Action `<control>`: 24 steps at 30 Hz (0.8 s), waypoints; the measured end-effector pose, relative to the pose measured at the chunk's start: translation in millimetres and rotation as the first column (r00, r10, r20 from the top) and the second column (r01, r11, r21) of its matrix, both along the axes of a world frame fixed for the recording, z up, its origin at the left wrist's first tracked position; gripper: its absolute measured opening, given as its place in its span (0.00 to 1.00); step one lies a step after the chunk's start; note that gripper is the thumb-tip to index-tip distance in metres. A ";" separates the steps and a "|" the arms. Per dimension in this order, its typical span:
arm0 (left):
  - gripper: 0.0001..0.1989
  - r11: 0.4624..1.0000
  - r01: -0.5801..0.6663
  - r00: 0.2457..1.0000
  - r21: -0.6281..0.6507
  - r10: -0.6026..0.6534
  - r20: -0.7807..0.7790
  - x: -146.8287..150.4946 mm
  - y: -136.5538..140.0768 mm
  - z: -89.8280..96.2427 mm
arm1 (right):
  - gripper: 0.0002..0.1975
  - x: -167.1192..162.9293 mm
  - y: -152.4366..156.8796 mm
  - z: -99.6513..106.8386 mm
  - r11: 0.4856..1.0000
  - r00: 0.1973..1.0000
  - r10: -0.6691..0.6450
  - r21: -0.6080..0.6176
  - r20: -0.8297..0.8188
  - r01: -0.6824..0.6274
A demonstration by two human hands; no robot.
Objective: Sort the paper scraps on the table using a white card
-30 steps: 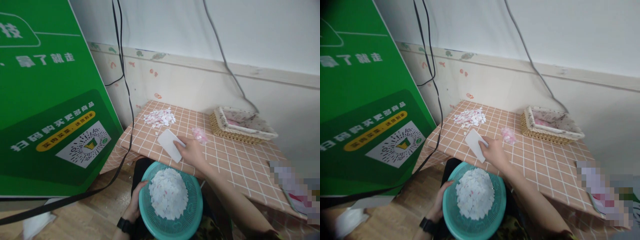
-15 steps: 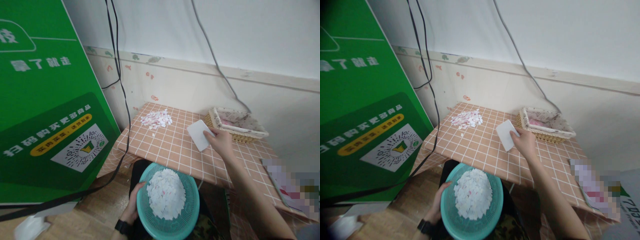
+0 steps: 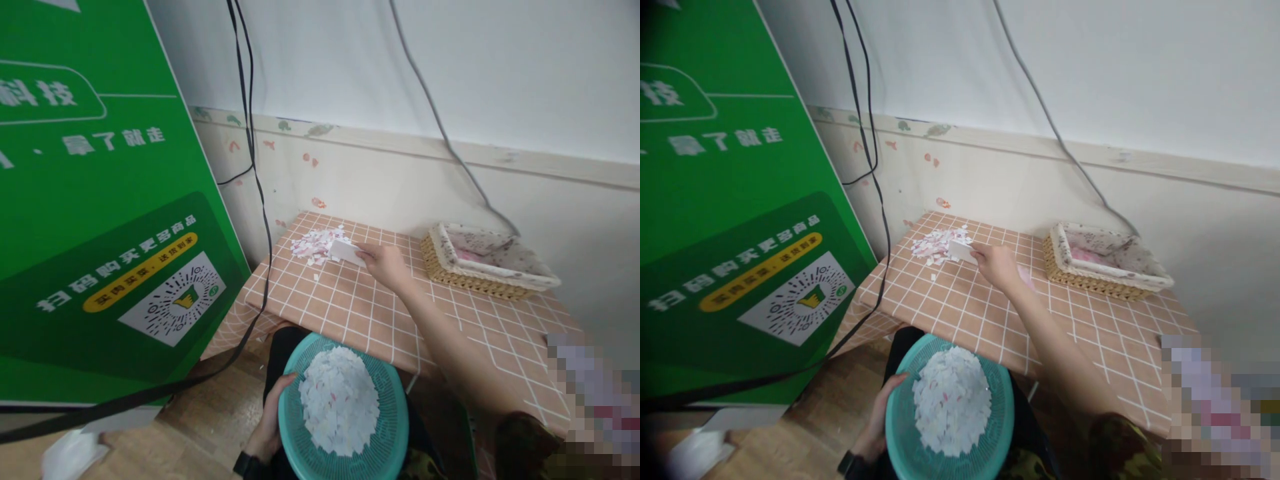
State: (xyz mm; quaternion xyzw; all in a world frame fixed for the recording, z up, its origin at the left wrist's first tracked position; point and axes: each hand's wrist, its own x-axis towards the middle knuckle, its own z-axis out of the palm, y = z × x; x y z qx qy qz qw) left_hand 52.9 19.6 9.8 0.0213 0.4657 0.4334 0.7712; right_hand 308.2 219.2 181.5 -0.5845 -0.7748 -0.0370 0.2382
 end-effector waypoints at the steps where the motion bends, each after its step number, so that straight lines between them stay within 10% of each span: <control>1: 0.09 1.000 0.002 1.000 -0.009 -0.002 0.006 -0.1 0.3 0.3 | 0.17 -0.5 4.3 0.9 1.000 1.000 0.014 -0.007 0.022 -0.014; 24: 0.11 0.999 0.026 1.000 -0.019 -0.025 0.013 -0.8 1.1 -4.8 | 0.13 25.8 32.5 37.6 0.956 0.968 0.252 -0.148 -0.019 -0.252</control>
